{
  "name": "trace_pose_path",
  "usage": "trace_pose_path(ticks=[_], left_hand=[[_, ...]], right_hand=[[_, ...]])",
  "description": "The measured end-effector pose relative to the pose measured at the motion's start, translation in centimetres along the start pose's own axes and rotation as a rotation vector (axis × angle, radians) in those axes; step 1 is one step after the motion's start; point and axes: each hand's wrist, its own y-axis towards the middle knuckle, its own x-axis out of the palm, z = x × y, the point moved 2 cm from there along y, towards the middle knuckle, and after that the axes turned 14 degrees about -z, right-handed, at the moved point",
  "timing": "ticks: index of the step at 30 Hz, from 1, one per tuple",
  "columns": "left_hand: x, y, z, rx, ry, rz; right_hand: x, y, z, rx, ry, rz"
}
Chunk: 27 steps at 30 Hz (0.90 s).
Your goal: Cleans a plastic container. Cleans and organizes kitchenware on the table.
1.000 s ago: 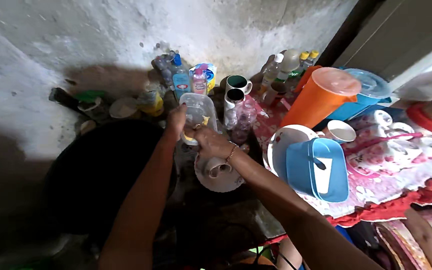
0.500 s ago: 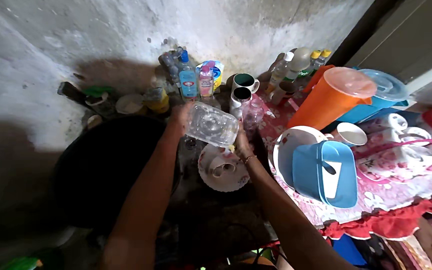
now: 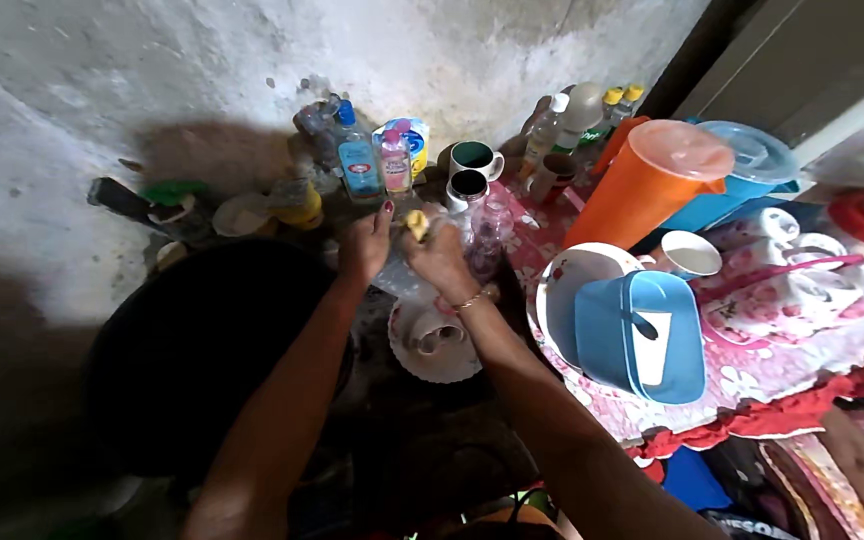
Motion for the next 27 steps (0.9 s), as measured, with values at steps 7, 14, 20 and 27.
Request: trace_pose_path(ticks=[7, 14, 20, 27], left_hand=[[-0.5, -0.9, 0.1, 0.083, 0.018, 0.097], [-0.2, -0.8, 0.7, 0.008, 0.133, 0.042], [-0.5, 0.7, -1.5, 0.129, -0.153, 0.09], [0.0, -0.4, 0.4, 0.136, 0.161, -0.014]], right_hand=[[0.6, -0.7, 4.8, 0.369, 0.099, -0.091], [1.4, 1.3, -0.3, 0.172, 0.072, -0.003], [-0.1, -1.0, 8.4, 0.41, 0.344, -0.105], [-2.8, 0.5, 1.6, 0.394, -0.289, -0.126]])
